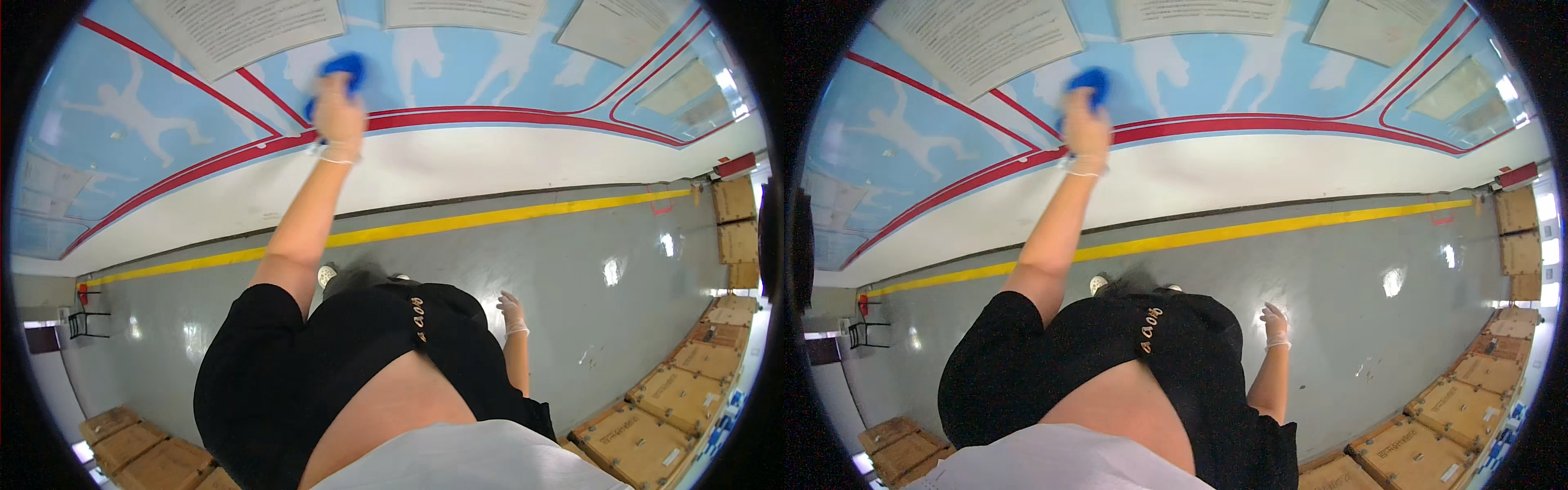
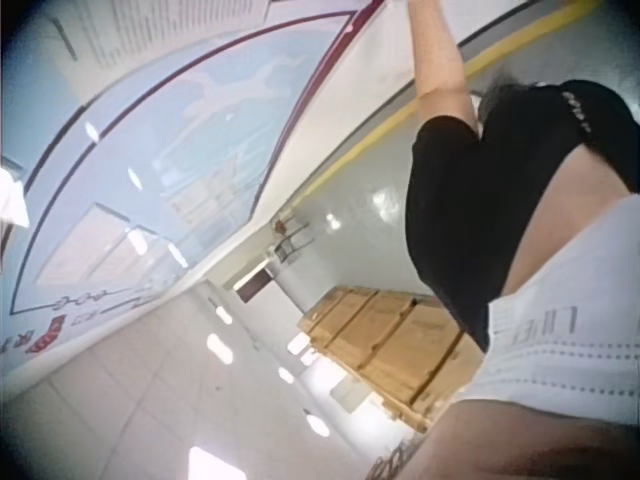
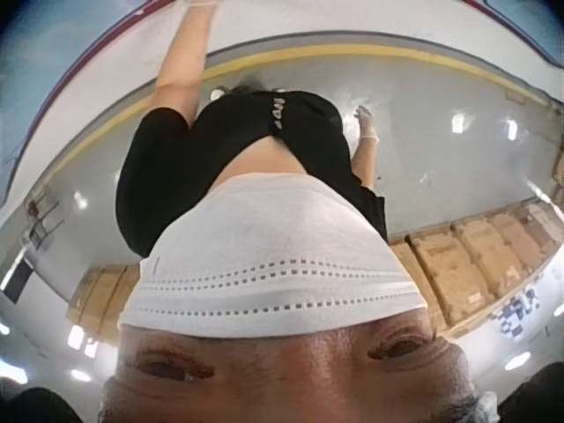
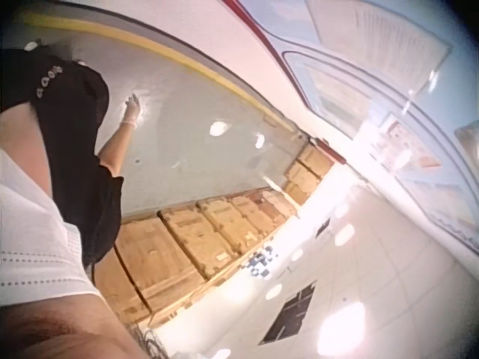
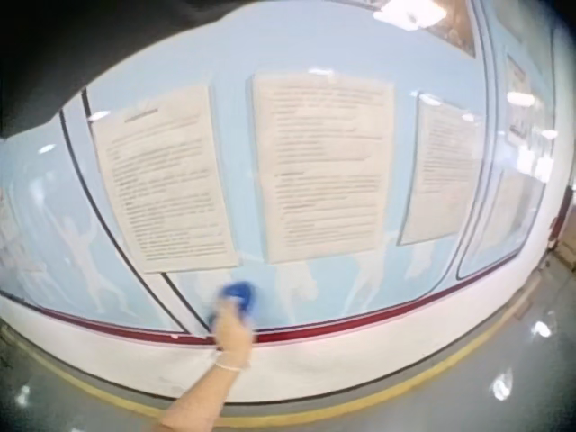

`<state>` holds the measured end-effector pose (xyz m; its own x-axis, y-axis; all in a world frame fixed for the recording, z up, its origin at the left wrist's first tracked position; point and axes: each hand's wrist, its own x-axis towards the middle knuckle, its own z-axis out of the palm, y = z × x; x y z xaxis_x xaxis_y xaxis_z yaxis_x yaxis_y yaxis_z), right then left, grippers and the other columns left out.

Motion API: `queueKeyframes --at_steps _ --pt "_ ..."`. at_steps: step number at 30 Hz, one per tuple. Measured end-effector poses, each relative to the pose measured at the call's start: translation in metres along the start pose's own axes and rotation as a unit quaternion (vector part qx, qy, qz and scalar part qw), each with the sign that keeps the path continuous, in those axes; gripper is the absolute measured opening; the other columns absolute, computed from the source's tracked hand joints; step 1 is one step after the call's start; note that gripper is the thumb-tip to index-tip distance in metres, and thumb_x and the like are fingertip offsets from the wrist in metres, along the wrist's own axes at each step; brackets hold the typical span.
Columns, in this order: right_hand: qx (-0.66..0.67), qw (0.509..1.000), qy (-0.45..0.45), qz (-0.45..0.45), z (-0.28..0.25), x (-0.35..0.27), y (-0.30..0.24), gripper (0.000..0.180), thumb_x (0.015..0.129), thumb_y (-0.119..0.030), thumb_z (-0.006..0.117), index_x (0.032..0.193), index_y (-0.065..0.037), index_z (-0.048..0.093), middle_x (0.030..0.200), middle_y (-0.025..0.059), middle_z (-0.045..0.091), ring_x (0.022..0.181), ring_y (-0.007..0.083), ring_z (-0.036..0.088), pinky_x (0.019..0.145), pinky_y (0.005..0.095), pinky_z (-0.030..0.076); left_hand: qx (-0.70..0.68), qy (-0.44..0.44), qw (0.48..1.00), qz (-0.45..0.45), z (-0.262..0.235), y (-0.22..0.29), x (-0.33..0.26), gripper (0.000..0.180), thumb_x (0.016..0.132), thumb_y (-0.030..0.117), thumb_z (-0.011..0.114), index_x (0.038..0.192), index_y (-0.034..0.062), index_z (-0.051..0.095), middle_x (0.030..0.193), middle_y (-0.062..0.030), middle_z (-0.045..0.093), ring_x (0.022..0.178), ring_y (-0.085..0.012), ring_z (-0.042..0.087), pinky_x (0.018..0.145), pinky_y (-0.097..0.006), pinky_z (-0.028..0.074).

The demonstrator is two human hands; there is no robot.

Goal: Cleaning a large blue graphic wall with a blue cloth.

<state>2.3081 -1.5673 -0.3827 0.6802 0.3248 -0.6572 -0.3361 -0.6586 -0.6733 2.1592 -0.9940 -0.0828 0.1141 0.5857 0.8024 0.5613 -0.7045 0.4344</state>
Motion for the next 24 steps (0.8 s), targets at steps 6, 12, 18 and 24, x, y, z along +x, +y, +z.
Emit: queueKeyframes --at_steps 6,12,18,24 --pt "0.039 0.999 -0.023 -0.026 0.003 -0.020 0.051 0.043 0.092 -0.031 0.057 0.129 -0.010 0.060 0.111 0.0074 0.068 0.093 0.0186 0.067 0.081 0.0336 0.048 -0.044 -0.420 0.898 0.124 0.071 0.067 -0.081 0.029 0.078 0.003 0.058 0.103 0.0168 0.060 0.098 -0.0112 0.061 0.083 -0.0335 0.066 0.071 -0.048 0.051" --pt "-0.617 0.774 -0.126 -0.067 -0.004 -0.109 0.183 0.046 0.082 -0.021 0.066 0.124 -0.004 0.060 0.118 0.0121 0.067 0.101 0.0297 0.065 0.087 0.0397 0.053 -0.121 -0.140 0.971 0.151 0.007 0.102 -0.011 0.034 0.071 0.000 0.059 0.101 0.0151 0.062 0.097 -0.0099 0.063 0.087 -0.0330 0.064 0.075 -0.046 0.051" --pt "-0.472 0.867 -0.147 0.061 0.009 -0.134 0.193 0.050 0.081 -0.023 0.067 0.127 -0.005 0.058 0.117 0.0111 0.068 0.100 0.0286 0.066 0.083 0.0386 0.054 0.093 0.127 0.979 0.133 -0.043 0.064 0.117 0.035 0.076 0.013 0.066 0.111 0.0164 0.059 0.093 -0.0073 0.060 0.080 -0.0295 0.063 0.069 -0.045 0.051" --pt "-0.210 0.976 -0.044 -0.045 0.033 -0.046 0.133 0.043 0.088 -0.027 0.061 0.125 -0.006 0.061 0.112 0.0110 0.069 0.097 0.0249 0.067 0.078 0.0348 0.051 0.259 -0.122 0.940 0.188 -0.004 0.040 0.032 0.017 0.086 0.017 0.054 0.103 0.0148 0.056 0.088 -0.0072 0.058 0.068 -0.0219 0.064 0.054 -0.034 0.053"
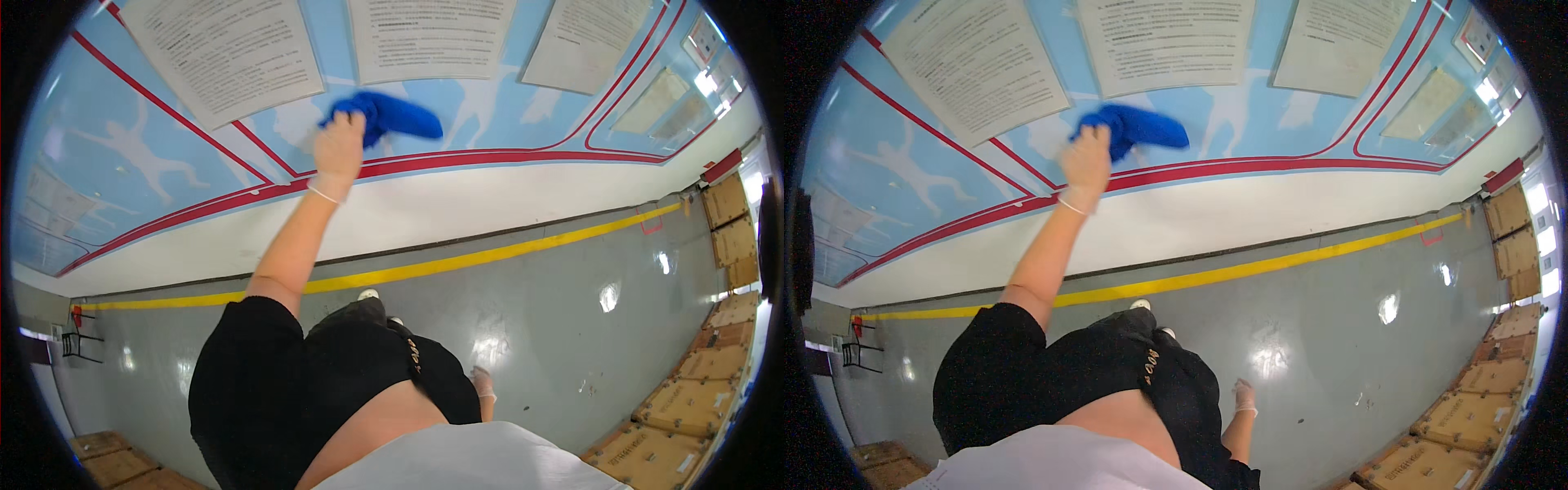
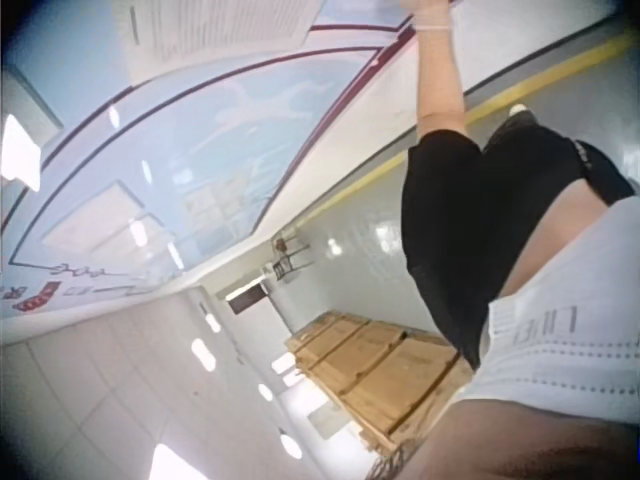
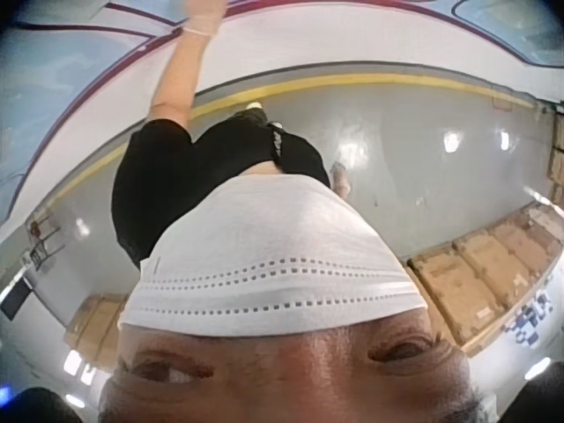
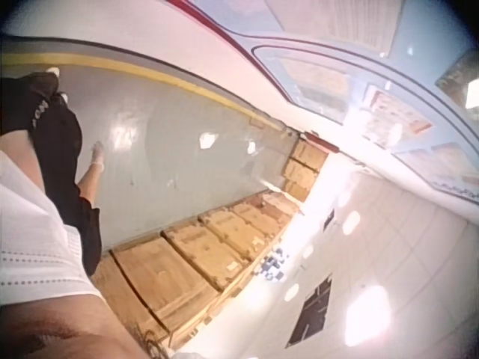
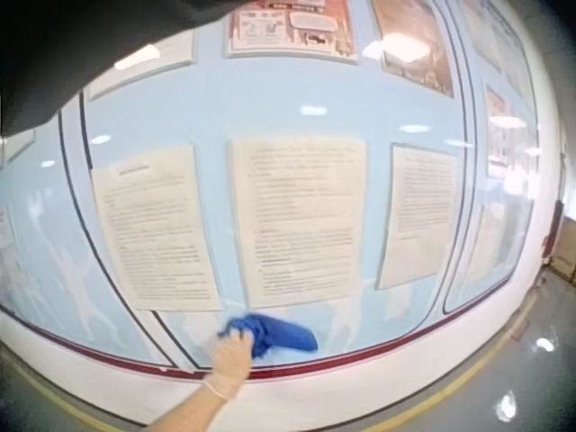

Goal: Cleaning a large blue graphic wall with a blue cloth.

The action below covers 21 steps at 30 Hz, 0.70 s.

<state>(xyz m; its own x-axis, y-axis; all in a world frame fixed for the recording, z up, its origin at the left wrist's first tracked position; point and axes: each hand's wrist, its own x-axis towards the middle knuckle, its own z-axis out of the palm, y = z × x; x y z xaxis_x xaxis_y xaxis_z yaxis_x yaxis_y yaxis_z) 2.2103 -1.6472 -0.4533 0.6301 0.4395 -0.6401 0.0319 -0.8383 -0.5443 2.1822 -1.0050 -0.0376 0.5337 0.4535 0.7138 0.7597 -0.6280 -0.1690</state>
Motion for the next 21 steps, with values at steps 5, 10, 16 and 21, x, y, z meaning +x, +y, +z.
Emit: queueKeyframes --at_steps 5,10,16,21 --pt "0.297 0.949 0.093 0.044 -0.052 0.002 -0.144 0.040 0.091 -0.027 0.060 0.126 -0.006 0.062 0.107 0.0104 0.070 0.093 0.0184 0.067 0.072 0.0279 0.047 -0.343 -0.236 0.908 -0.056 0.021 0.020 -0.093 0.027 0.082 0.006 0.055 0.107 0.0130 0.054 0.092 -0.0151 0.065 0.079 -0.0379 0.066 0.065 -0.053 0.049" --pt "0.375 0.869 0.087 -0.312 -0.100 -0.039 -0.379 0.062 0.090 -0.007 0.059 0.146 0.001 0.037 0.144 0.0146 0.046 0.135 0.0248 0.040 0.114 0.0358 0.028 -0.614 -0.205 0.763 -0.008 -0.039 0.041 -0.100 0.049 0.075 0.007 0.060 0.123 0.0142 0.054 0.108 -0.0151 0.064 0.099 -0.0333 0.065 0.085 -0.038 0.051" --pt "0.381 0.829 -0.077 -0.402 -0.093 -0.071 -0.568 0.069 0.088 -0.006 0.065 0.149 0.000 0.032 0.137 0.0108 0.050 0.128 0.0220 0.047 0.107 0.0348 0.037 -0.803 -0.166 0.571 -0.041 -0.094 0.018 -0.069 0.059 0.077 -0.007 0.064 0.132 0.0061 0.048 0.126 -0.0115 0.053 0.120 -0.0210 0.051 0.104 -0.034 0.040" --pt "0.212 0.800 0.073 -0.556 -0.135 -0.096 -0.691 0.057 0.078 0.013 0.048 0.129 -0.008 0.062 0.132 0.0124 0.059 0.119 0.0222 0.055 0.101 0.0323 0.042 -0.669 -0.028 0.743 -0.026 -0.093 -0.074 -0.049 0.060 0.080 0.002 0.070 0.135 0.0097 0.050 0.133 -0.0121 0.052 0.120 -0.0278 0.052 0.103 -0.039 0.040"
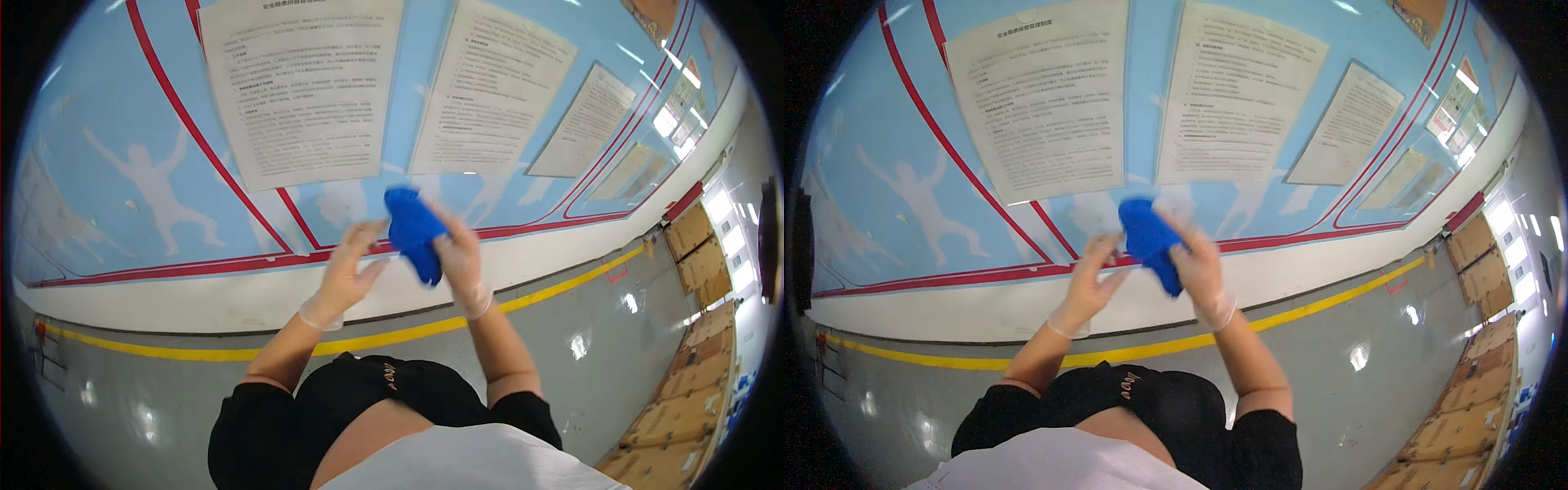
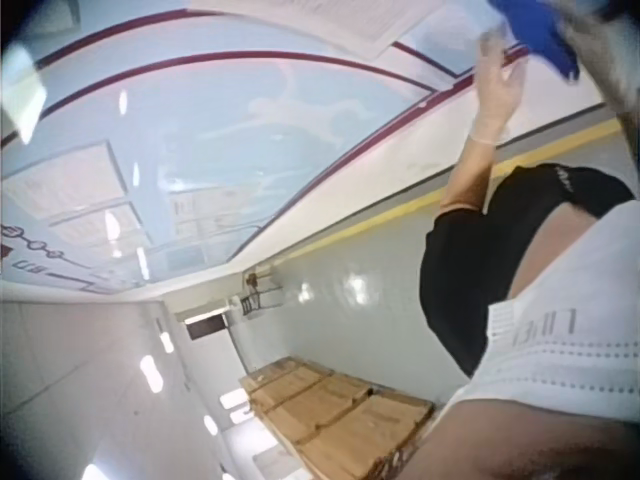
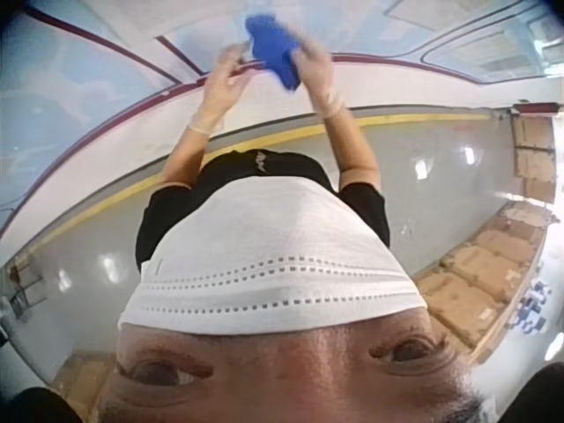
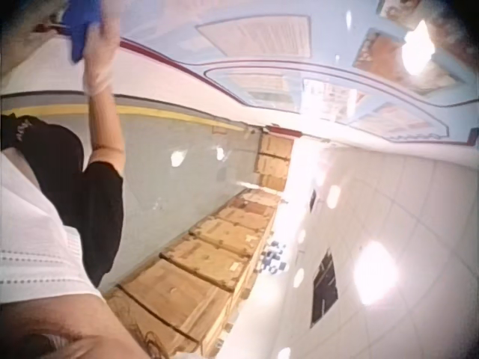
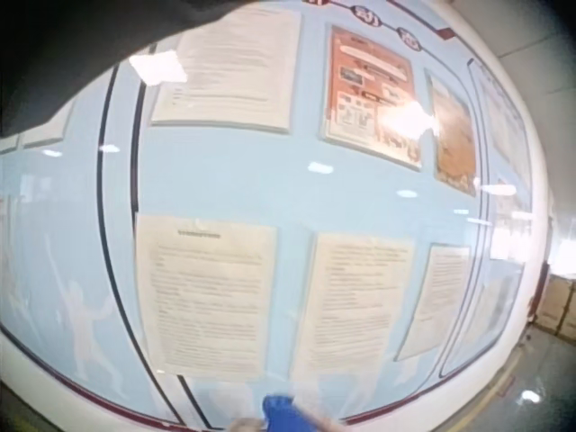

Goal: Cleaning a large blue graphic wall with a blue cloth.

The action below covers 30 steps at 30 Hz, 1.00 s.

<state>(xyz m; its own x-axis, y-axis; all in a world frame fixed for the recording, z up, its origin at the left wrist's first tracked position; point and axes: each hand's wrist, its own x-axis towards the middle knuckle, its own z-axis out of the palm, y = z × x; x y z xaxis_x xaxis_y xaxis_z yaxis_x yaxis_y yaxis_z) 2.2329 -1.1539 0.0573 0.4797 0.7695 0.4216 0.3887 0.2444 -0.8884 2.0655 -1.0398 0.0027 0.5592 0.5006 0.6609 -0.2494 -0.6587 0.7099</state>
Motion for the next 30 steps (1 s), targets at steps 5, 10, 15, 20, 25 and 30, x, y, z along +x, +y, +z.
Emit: queueKeyframes --at_steps 5,10,15,20,25,30 --pt "-0.158 0.872 0.171 -0.431 -0.005 0.126 -0.122 0.059 0.071 0.013 0.049 0.120 -0.013 0.069 0.123 0.0149 0.058 0.115 0.0315 0.055 0.100 0.0393 0.042 0.398 0.128 0.896 0.151 -0.073 -0.010 0.018 0.065 0.079 0.009 0.072 0.140 0.0145 0.050 0.140 -0.0131 0.049 0.127 -0.0336 0.047 0.109 -0.046 0.035" --pt "-0.332 0.785 0.255 -0.457 0.030 0.198 -0.160 0.057 0.081 0.007 0.055 0.134 -0.013 0.059 0.130 0.0235 0.050 0.117 0.0366 0.050 0.104 0.0418 0.039 0.590 0.146 0.790 0.083 -0.093 -0.063 0.051 0.064 0.086 0.030 0.067 0.146 0.0193 0.045 0.154 -0.0056 0.037 0.143 -0.0374 0.028 0.117 -0.054 0.016" --pt "-0.420 0.699 0.333 -0.474 0.061 0.184 -0.054 0.028 0.074 -0.010 0.066 0.099 -0.021 0.074 0.107 0.0128 0.056 0.090 0.0319 0.055 0.076 0.0405 0.045 0.639 0.192 0.723 0.182 -0.102 -0.111 0.063 0.063 0.092 0.044 0.055 0.149 0.0214 0.039 0.158 -0.0039 0.028 0.147 -0.0359 0.019 0.119 -0.053 0.006" --pt "-0.440 0.791 0.174 -0.388 0.062 0.100 0.097 0.013 0.072 -0.012 0.067 0.083 -0.019 0.070 0.107 0.0117 0.055 0.086 0.0325 0.054 0.073 0.0436 0.044 0.646 0.209 0.704 0.209 -0.102 -0.122 0.064 0.064 0.097 0.049 0.043 0.153 0.0223 0.030 0.162 -0.0024 0.019 0.149 -0.0350 0.012 0.120 -0.052 0.001" --pt "-0.490 0.820 -0.065 -0.289 0.042 0.022 0.159 0.020 0.073 -0.010 0.065 0.086 -0.024 0.072 0.101 0.0068 0.053 0.086 0.0282 0.055 0.072 0.0406 0.046 0.644 0.215 0.701 0.218 -0.102 -0.122 0.065 0.062 0.099 0.046 0.038 0.154 0.0196 0.028 0.162 -0.0037 0.018 0.149 -0.0359 0.011 0.120 -0.053 0.002" --pt "-0.466 0.823 -0.057 -0.321 0.023 0.042 0.065 0.039 0.073 -0.010 0.066 0.106 -0.030 0.075 0.098 0.0057 0.058 0.083 0.0216 0.060 0.068 0.0356 0.051 0.642 0.220 0.698 0.228 -0.102 -0.122 0.066 0.061 0.100 0.045 0.036 0.154 0.0187 0.027 0.162 -0.0047 0.017 0.149 -0.0360 0.010 0.120 -0.053 0.002"
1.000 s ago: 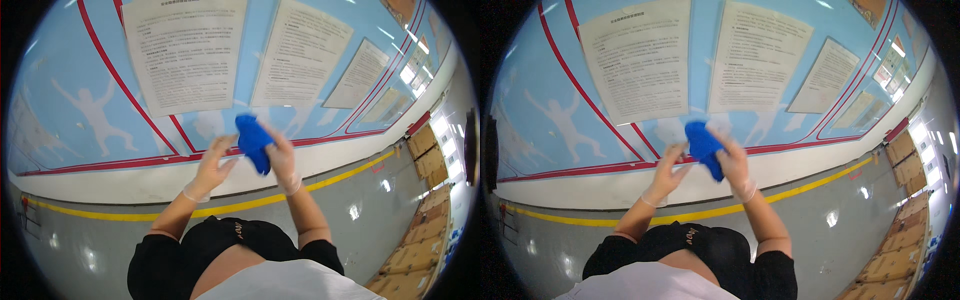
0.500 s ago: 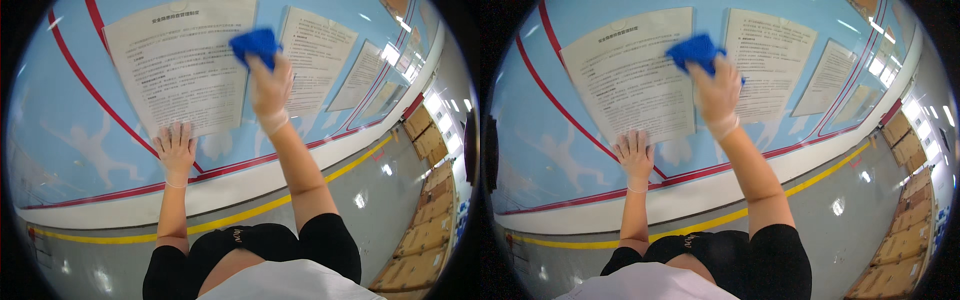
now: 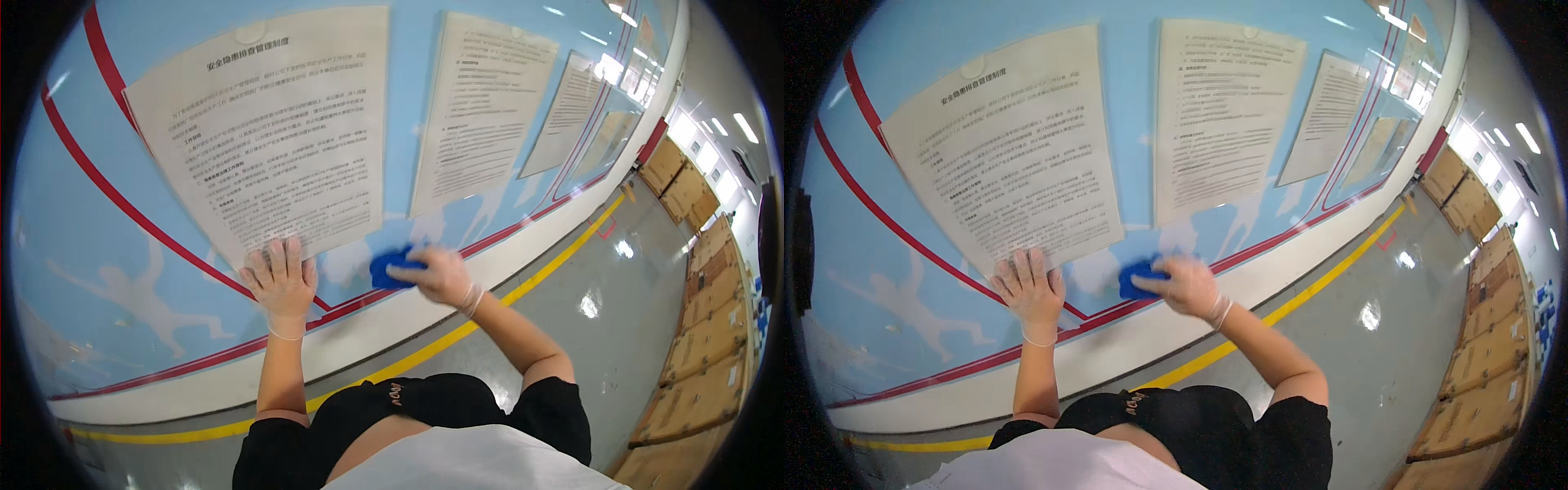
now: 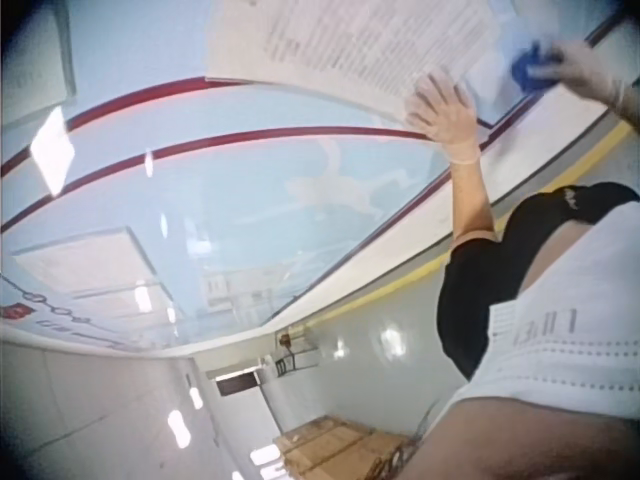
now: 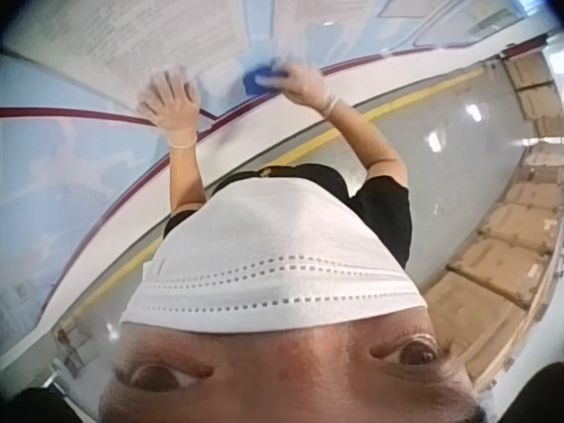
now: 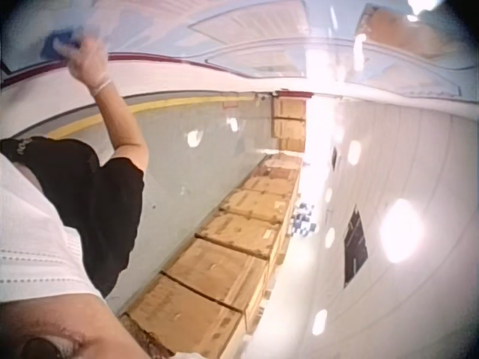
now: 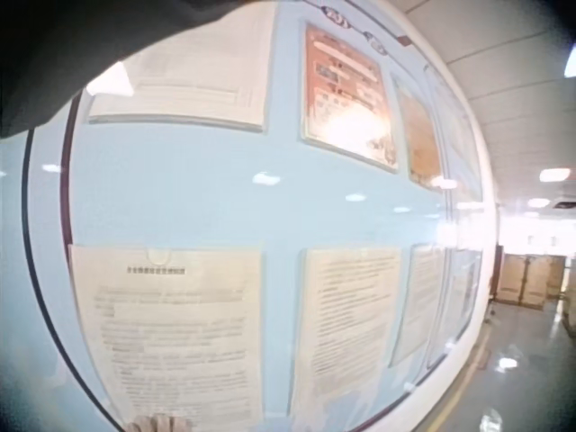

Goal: Cleaning a large blue graphic wall with a blue cloth.

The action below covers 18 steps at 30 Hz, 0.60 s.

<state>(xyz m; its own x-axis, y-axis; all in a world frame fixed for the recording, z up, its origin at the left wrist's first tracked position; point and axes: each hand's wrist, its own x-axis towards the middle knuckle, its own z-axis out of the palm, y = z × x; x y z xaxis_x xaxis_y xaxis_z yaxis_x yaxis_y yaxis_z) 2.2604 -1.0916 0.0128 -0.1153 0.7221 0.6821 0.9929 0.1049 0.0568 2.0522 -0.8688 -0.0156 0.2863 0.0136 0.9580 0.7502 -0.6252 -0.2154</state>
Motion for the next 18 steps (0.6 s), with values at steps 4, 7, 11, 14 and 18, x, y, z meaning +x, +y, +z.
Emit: queueKeyframes --at_steps 4,7,11,14,18 --pt "-0.103 0.918 0.364 -0.118 -0.101 0.138 0.010 0.048 0.069 -0.002 0.070 0.111 -0.025 0.075 0.095 0.0090 0.062 0.095 0.0213 0.058 0.072 0.0315 0.050 -0.013 -0.003 1.000 0.000 -0.002 0.000 -0.001 0.058 0.097 0.044 0.045 0.148 0.0164 0.040 0.158 -0.0067 0.028 0.147 -0.0383 0.017 0.119 -0.054 0.006" --pt "-0.103 0.890 0.433 -0.097 -0.157 0.234 -0.011 0.053 0.075 0.000 0.065 0.123 -0.020 0.065 0.118 0.0146 0.054 0.104 0.0305 0.053 0.087 0.0374 0.045 -0.010 -0.020 1.000 -0.006 -0.005 0.000 -0.002 0.057 0.096 0.044 0.046 0.147 0.0193 0.041 0.159 -0.0052 0.025 0.147 -0.0371 0.015 0.119 -0.054 0.004" --pt "-0.145 0.852 0.464 -0.195 -0.169 0.336 -0.046 0.052 0.090 -0.013 0.057 0.142 -0.015 0.049 0.126 0.0194 0.051 0.110 0.0345 0.052 0.098 0.0429 0.042 0.000 -0.054 0.999 -0.004 -0.006 -0.002 -0.002 0.057 0.096 0.045 0.046 0.148 0.0223 0.040 0.162 -0.0032 0.019 0.149 -0.0354 0.012 0.120 -0.052 0.001" --pt "-0.169 0.879 0.372 -0.246 -0.165 0.366 -0.046 0.041 0.089 -0.012 0.055 0.130 -0.013 0.060 0.117 0.0153 0.054 0.101 0.0310 0.055 0.087 0.0416 0.048 -0.006 -0.025 1.000 0.011 -0.005 -0.003 -0.002 0.060 0.091 0.040 0.054 0.145 0.0150 0.045 0.157 -0.0081 0.030 0.145 -0.0396 0.021 0.119 -0.055 0.007" --pt "-0.142 0.835 0.421 -0.325 -0.177 0.360 -0.012 0.034 0.088 -0.012 0.056 0.121 -0.014 0.066 0.113 0.0135 0.056 0.096 0.0293 0.057 0.078 0.0407 0.051 -0.009 -0.031 0.999 0.004 -0.005 -0.002 -0.002 0.063 0.092 0.041 0.052 0.148 0.0149 0.039 0.159 -0.0084 0.026 0.146 -0.0387 0.018 0.119 -0.054 0.006"
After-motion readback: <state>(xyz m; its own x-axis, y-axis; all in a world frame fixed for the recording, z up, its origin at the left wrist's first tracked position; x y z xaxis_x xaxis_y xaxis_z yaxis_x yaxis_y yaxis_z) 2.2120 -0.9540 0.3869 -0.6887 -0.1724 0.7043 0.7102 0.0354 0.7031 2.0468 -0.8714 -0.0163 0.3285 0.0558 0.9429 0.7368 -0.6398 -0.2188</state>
